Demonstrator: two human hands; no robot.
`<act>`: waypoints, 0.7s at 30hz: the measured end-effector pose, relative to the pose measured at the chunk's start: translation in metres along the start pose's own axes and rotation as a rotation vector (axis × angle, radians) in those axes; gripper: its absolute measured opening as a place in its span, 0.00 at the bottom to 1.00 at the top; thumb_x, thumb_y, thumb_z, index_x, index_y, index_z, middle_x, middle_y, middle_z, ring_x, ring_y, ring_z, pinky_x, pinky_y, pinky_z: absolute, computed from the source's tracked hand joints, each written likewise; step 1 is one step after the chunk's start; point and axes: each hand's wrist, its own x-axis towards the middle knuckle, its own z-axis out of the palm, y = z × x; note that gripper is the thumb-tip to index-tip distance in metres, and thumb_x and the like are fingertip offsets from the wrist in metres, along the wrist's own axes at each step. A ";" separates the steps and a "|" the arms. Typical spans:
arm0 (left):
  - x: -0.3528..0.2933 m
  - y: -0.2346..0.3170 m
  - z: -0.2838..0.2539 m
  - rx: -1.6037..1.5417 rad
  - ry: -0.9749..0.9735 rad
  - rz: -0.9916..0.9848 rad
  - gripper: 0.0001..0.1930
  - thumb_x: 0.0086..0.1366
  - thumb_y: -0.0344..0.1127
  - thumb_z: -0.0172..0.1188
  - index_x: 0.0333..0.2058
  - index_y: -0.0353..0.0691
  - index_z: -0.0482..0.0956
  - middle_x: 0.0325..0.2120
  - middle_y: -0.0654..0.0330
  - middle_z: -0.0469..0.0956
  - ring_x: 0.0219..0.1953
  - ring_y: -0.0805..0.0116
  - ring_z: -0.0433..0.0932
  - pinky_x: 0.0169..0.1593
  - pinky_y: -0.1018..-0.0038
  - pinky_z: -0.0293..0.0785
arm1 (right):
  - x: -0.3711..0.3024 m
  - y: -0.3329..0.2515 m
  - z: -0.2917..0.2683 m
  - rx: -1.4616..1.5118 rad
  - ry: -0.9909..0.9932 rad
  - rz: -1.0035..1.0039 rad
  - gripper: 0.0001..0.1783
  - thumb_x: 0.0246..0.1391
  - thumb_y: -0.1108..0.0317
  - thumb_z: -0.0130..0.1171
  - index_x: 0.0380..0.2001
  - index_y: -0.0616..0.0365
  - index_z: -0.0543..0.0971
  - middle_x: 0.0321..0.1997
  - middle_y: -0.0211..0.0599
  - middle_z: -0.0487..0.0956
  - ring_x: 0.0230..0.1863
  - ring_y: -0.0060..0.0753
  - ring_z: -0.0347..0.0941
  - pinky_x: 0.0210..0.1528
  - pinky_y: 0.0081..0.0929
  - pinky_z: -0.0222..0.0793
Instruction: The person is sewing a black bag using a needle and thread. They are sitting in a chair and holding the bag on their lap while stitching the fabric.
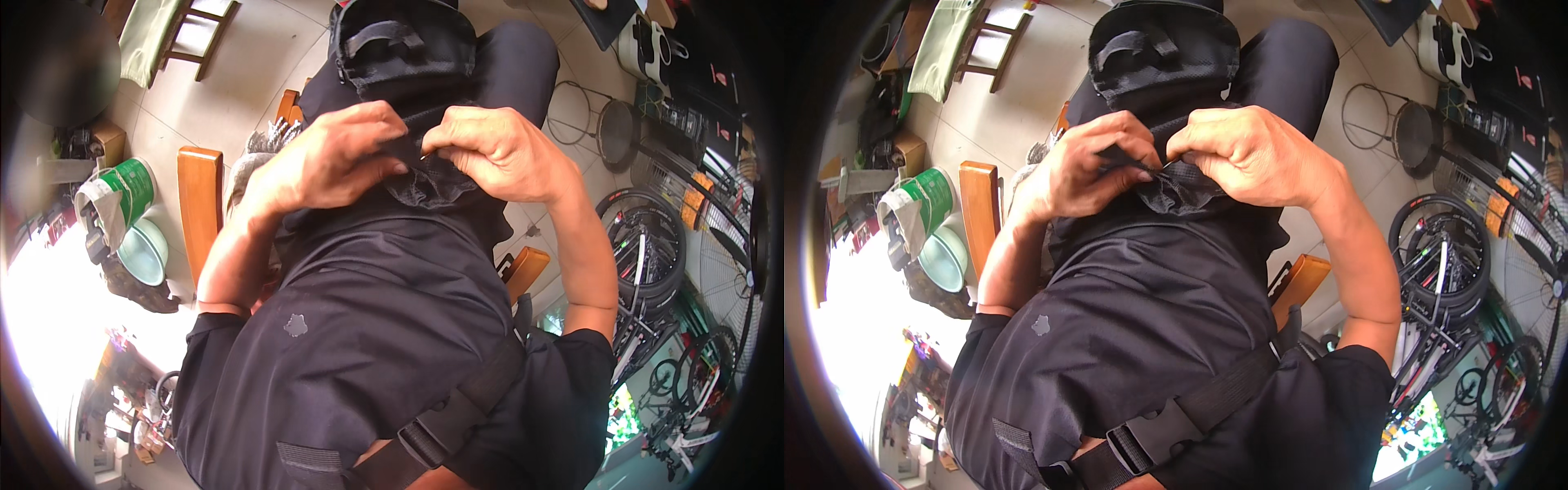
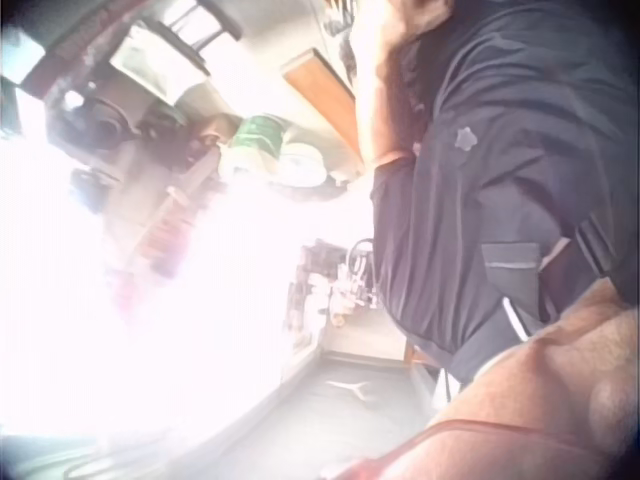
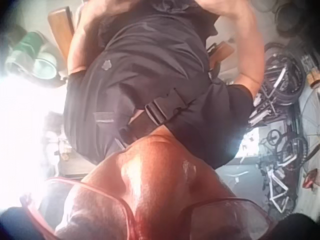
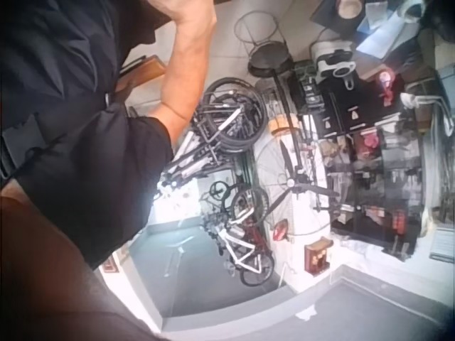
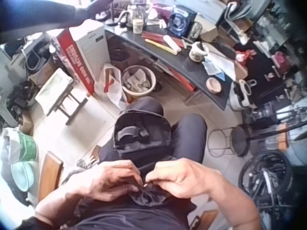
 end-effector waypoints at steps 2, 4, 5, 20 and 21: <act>0.007 -0.002 -0.008 -0.020 -0.081 0.005 0.11 0.64 0.24 0.73 0.45 0.34 0.85 0.42 0.54 0.84 0.47 0.52 0.86 0.52 0.62 0.82 | 0.003 0.008 0.001 0.041 -0.018 0.002 0.13 0.62 0.81 0.64 0.47 0.59 0.89 0.39 0.40 0.85 0.42 0.43 0.83 0.46 0.35 0.78; 0.012 -0.002 -0.011 -0.078 -0.122 -0.045 0.09 0.69 0.27 0.71 0.46 0.34 0.84 0.43 0.54 0.84 0.47 0.50 0.85 0.53 0.62 0.81 | 0.006 0.018 0.004 0.090 -0.033 -0.003 0.12 0.63 0.81 0.64 0.47 0.61 0.89 0.39 0.38 0.86 0.42 0.38 0.83 0.48 0.33 0.77; 0.012 -0.003 -0.011 -0.074 -0.134 -0.048 0.09 0.69 0.26 0.70 0.46 0.34 0.85 0.43 0.54 0.84 0.48 0.50 0.85 0.54 0.61 0.81 | 0.006 0.021 0.005 0.117 -0.053 0.013 0.12 0.64 0.81 0.64 0.47 0.61 0.88 0.39 0.38 0.86 0.42 0.37 0.83 0.48 0.33 0.77; 0.012 -0.012 -0.004 -0.045 -0.215 -0.113 0.10 0.74 0.32 0.67 0.48 0.31 0.82 0.46 0.49 0.80 0.49 0.48 0.83 0.56 0.59 0.79 | -0.005 0.034 0.016 0.227 -0.055 0.063 0.09 0.65 0.81 0.65 0.47 0.64 0.88 0.39 0.37 0.88 0.41 0.31 0.84 0.46 0.28 0.79; 0.012 -0.012 -0.004 -0.057 -0.199 -0.107 0.09 0.74 0.32 0.67 0.46 0.32 0.82 0.46 0.49 0.81 0.49 0.49 0.83 0.56 0.60 0.79 | -0.006 0.036 0.018 0.238 -0.040 0.083 0.09 0.65 0.81 0.65 0.46 0.64 0.88 0.39 0.37 0.88 0.40 0.30 0.84 0.45 0.28 0.79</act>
